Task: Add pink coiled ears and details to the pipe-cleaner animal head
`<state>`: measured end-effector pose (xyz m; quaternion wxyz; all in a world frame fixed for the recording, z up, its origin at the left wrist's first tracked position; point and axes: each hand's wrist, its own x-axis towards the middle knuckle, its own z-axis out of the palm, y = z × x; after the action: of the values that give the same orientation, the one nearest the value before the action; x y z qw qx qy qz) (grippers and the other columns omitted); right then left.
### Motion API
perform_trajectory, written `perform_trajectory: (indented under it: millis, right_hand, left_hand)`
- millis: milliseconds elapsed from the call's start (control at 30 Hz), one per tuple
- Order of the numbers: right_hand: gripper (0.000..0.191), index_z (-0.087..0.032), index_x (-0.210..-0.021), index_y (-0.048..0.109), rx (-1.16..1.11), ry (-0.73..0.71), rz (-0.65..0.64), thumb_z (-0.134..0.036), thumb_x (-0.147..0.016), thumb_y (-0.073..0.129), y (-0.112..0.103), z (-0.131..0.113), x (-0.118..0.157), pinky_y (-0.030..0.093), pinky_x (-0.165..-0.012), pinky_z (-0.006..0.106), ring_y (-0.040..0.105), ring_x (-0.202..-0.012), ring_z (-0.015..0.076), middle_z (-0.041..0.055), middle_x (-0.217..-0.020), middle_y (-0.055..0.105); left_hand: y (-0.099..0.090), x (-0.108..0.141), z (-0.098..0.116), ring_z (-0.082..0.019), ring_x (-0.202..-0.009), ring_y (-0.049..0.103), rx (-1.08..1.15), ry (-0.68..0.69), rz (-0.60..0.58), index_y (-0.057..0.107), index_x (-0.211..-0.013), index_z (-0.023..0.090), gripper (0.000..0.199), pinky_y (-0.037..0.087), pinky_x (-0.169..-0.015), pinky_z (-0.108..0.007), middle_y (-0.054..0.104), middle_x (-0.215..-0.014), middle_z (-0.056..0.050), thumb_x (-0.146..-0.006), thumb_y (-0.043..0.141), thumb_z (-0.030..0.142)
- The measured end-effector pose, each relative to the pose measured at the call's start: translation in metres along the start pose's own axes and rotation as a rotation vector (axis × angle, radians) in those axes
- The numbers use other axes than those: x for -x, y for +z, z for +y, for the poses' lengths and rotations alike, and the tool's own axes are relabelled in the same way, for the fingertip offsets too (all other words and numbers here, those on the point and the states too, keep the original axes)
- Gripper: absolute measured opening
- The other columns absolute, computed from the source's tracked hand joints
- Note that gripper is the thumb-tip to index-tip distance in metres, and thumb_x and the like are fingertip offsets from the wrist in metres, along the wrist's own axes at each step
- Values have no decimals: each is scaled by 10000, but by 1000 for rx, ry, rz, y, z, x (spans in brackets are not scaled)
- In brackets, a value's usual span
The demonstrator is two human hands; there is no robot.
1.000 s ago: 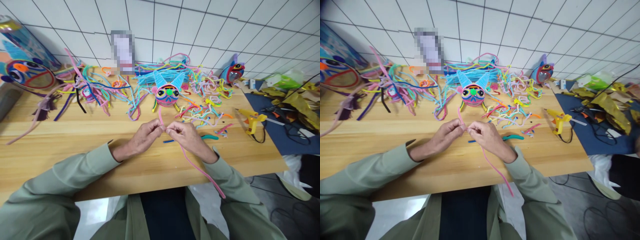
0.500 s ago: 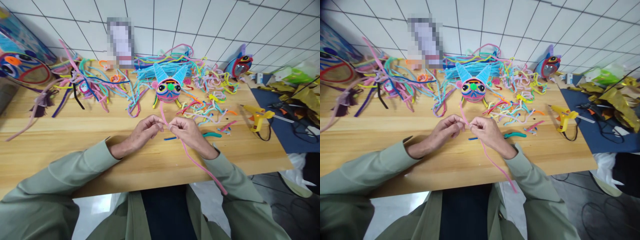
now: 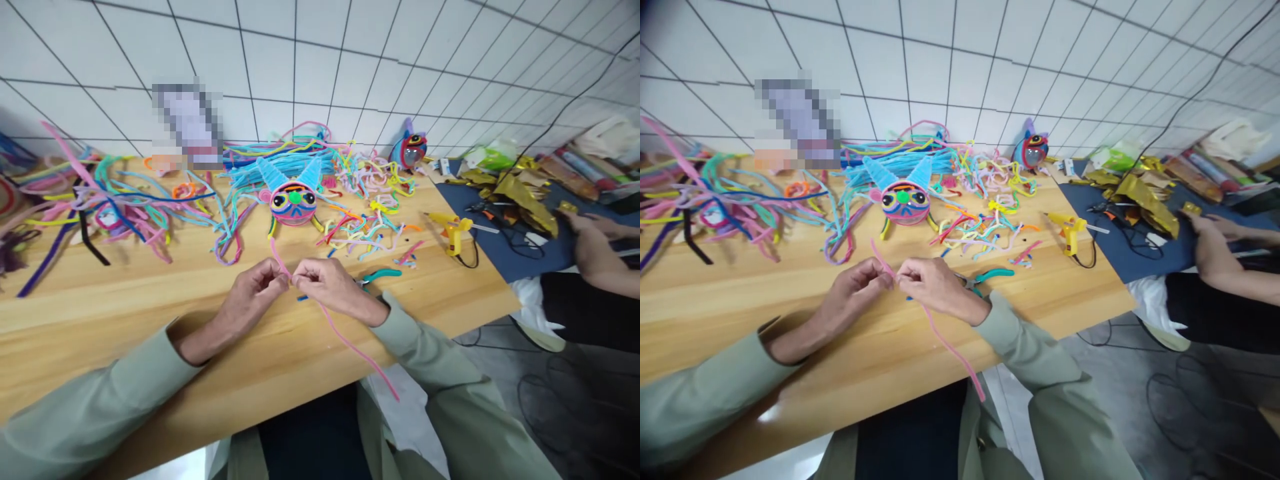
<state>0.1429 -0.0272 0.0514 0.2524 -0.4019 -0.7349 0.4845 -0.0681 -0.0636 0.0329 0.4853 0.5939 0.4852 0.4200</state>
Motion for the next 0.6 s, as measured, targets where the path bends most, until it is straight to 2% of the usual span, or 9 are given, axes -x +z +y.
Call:
perform_trajectory:
  millis: [100, 233, 300, 400, 500, 600]
  right_hand:
    - [164, -215, -774, 642, -12, 2, -16, -252, -933, 627, 2, 5, 0, 370, -625, 251, 518, -662, 108, -62, -674, 582]
    - [195, -217, -882, 683, -114, 21, -36, -333, -1022, 614, 3, 11, 0, 425, -638, 246, 586, -675, 115, -53, -730, 658]
    - [251, -217, -860, 666, -157, 27, -39, -368, -1052, 607, 4, 11, -1, 458, -655, 249, 608, -682, 118, -44, -744, 674]
    - [335, -213, -791, 644, -77, 2, -46, -387, -1076, 616, 2, 4, -1, 445, -658, 257, 616, -683, 118, -34, -737, 680]
    - [259, -217, -911, 723, 71, -43, -46, -403, -1077, 655, -13, -6, 9, 481, -719, 274, 696, -769, 141, -7, -850, 768]
    - [150, -237, -1075, 773, 276, -122, 111, -370, -1045, 712, -47, -3, 33, 564, -913, 356, 776, -997, 221, 58, -1076, 836]
  left_hand:
    - [-1, 0, 0, -143, -719, 557, 0, 0, 1, 661, -814, 198, 264, 461, -684, -266, 626, -757, 14, -931, 738, 421]
    - [1, -2, -3, -119, -609, 449, 90, -40, 22, 713, -869, 204, 309, 378, -567, -255, 597, -710, 28, -957, 755, 497]
    - [2, -3, -4, -113, -567, 394, 144, -70, 20, 749, -938, 212, 337, 327, -521, -259, 583, -682, 35, -949, 780, 547]
    - [4, -4, -4, -104, -545, 369, 215, -89, 24, 761, -936, 218, 383, 303, -506, -255, 548, -634, 49, -904, 842, 591]
    - [5, -4, -1, -94, -533, 416, 288, -105, 44, 744, -898, 214, 407, 346, -514, -240, 541, -606, 56, -884, 878, 599]
    - [6, -3, 2, -95, -513, 503, 379, -138, 14, 715, -877, 207, 458, 404, -498, -241, 664, -666, 22, -872, 894, 629]
